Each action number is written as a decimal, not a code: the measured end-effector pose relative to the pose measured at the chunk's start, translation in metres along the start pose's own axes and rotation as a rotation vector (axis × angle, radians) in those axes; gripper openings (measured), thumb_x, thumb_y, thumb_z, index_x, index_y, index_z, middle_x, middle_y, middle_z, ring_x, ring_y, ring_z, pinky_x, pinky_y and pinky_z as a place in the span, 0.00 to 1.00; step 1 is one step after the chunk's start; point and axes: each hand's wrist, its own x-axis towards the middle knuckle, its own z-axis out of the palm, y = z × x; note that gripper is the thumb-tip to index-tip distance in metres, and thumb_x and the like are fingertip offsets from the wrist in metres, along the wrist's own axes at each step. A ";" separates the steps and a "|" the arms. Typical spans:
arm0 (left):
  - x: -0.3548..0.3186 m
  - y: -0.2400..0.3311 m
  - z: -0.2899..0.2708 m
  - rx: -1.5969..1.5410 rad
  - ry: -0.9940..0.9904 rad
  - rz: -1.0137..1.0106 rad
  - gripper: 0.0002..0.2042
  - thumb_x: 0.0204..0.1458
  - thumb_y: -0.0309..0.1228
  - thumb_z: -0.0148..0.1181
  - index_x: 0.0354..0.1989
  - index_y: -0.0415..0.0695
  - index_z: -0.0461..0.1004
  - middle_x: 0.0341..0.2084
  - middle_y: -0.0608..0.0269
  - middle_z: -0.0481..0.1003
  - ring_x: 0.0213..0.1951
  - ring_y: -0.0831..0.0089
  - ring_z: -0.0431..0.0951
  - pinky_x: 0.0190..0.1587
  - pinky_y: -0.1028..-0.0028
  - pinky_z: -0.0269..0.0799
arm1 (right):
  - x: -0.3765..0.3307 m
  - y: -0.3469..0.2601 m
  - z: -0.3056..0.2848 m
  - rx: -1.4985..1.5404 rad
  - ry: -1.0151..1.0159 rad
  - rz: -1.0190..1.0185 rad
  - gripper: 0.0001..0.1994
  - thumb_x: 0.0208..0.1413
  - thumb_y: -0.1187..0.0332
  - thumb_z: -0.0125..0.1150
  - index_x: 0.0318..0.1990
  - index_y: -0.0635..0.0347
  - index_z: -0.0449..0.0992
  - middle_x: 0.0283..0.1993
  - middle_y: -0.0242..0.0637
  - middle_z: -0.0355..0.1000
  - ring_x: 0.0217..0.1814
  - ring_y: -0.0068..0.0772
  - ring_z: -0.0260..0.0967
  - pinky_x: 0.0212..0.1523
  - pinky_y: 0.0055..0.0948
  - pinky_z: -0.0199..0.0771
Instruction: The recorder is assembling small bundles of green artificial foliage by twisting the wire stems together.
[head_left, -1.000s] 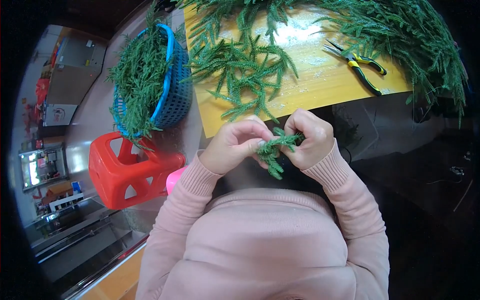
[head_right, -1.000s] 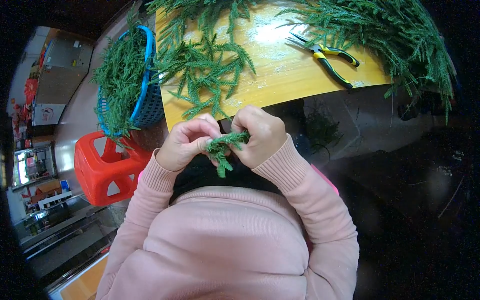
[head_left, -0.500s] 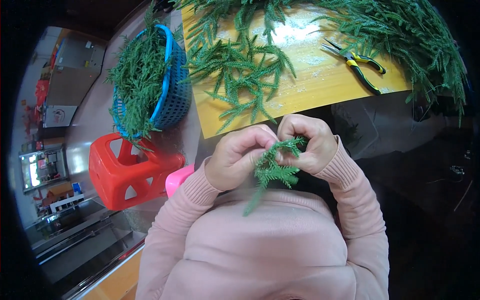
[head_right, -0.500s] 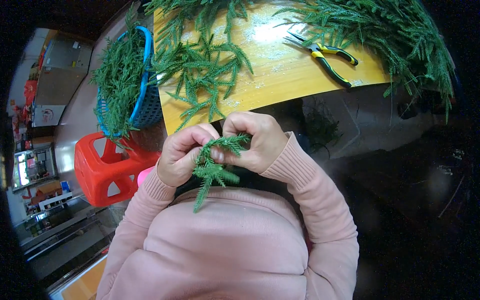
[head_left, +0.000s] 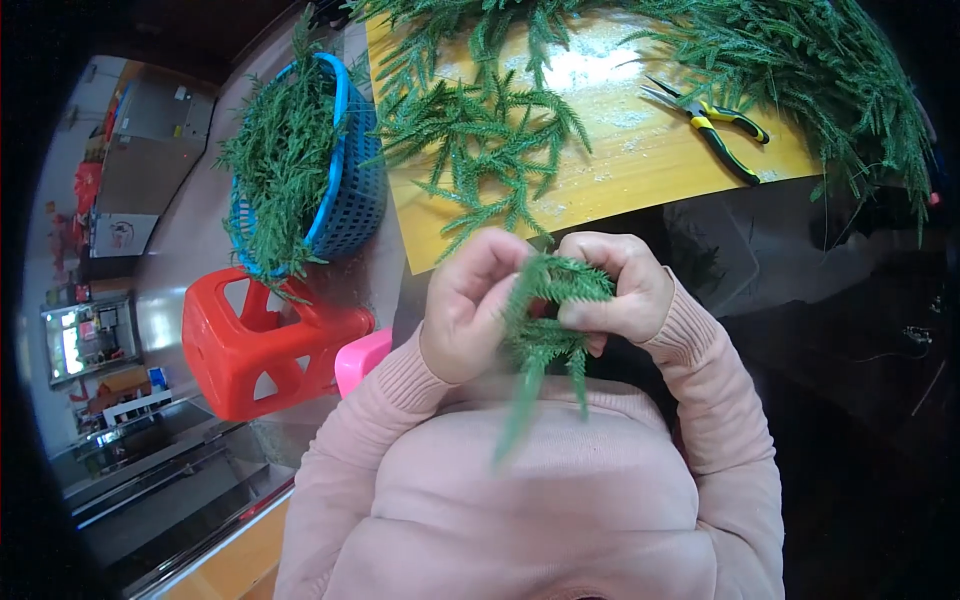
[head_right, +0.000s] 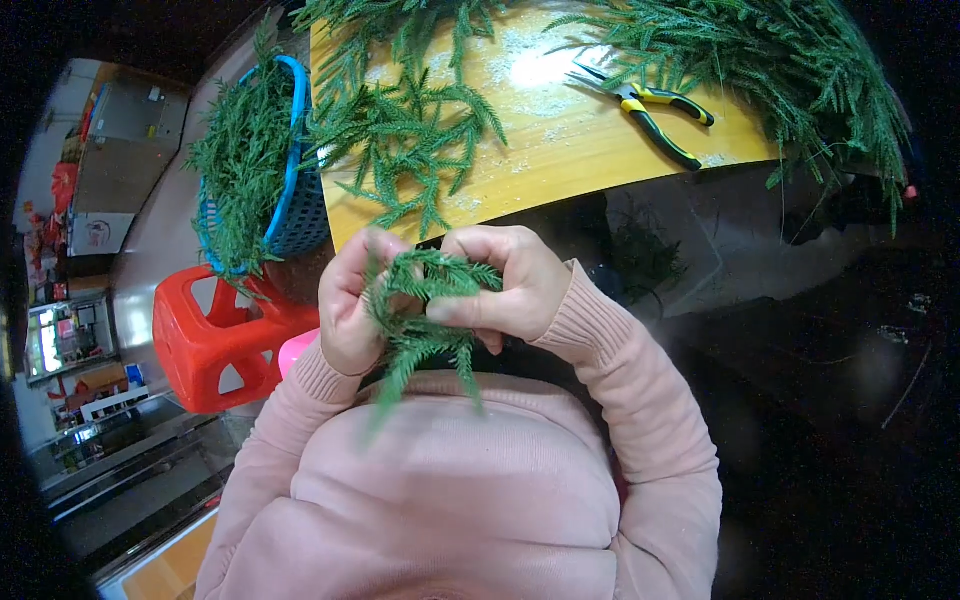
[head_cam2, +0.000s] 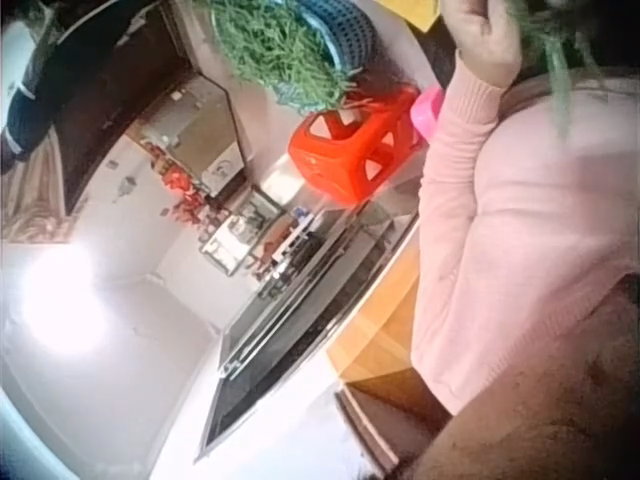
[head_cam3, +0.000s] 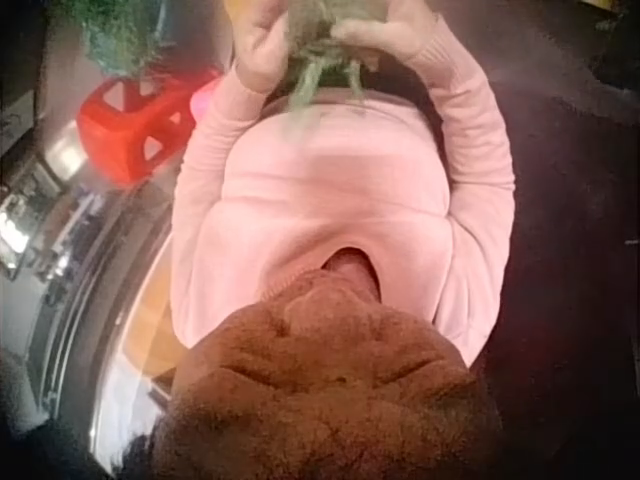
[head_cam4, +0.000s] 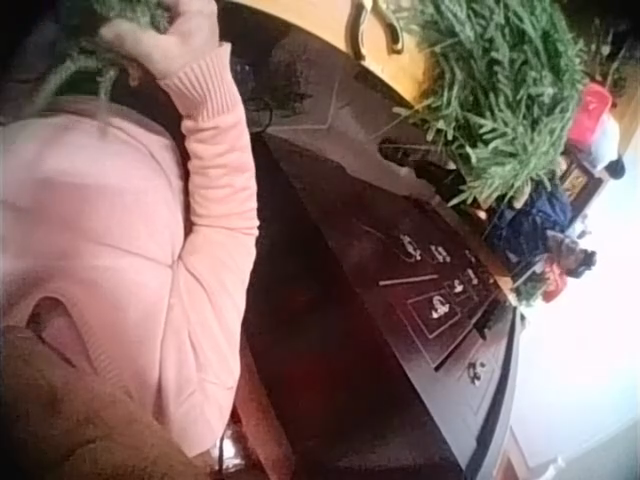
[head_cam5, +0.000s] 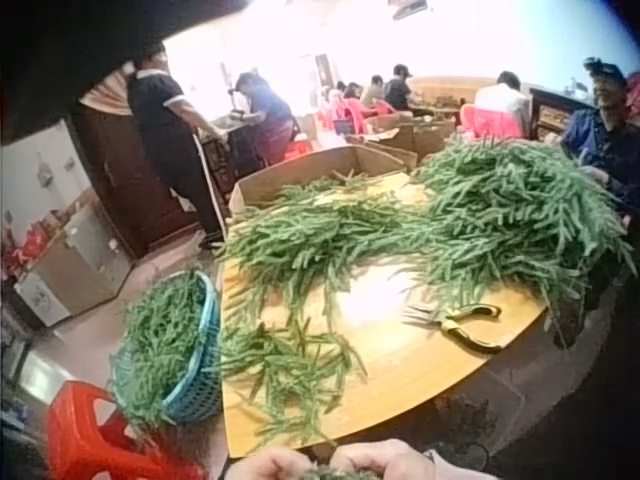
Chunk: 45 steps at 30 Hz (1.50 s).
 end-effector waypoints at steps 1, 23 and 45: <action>0.000 -0.003 -0.002 -0.018 0.010 0.008 0.01 0.54 0.23 0.50 0.33 0.38 0.67 0.27 0.68 0.71 0.27 0.83 0.69 0.28 0.81 0.64 | -0.001 0.001 0.001 0.000 -0.001 -0.001 0.10 0.50 0.68 0.63 0.27 0.59 0.67 0.19 0.28 0.63 0.15 0.18 0.60 0.17 0.18 0.60; 0.005 0.008 -0.076 0.763 0.286 0.173 0.06 0.53 0.28 0.55 0.28 0.39 0.73 0.16 0.66 0.70 0.18 0.79 0.67 0.21 0.80 0.60 | 0.007 0.016 -0.013 0.015 0.390 -0.278 0.07 0.57 0.68 0.54 0.32 0.63 0.69 0.24 0.30 0.64 0.14 0.17 0.58 0.14 0.16 0.56; -0.001 -0.008 -0.034 -0.290 0.002 -0.253 0.12 0.56 0.36 0.52 0.41 0.41 0.70 0.35 0.63 0.73 0.31 0.79 0.70 0.28 0.80 0.65 | 0.001 0.006 0.001 -1.051 0.486 -0.917 0.11 0.47 0.73 0.62 0.39 0.64 0.72 0.36 0.39 0.66 0.27 0.29 0.66 0.28 0.25 0.69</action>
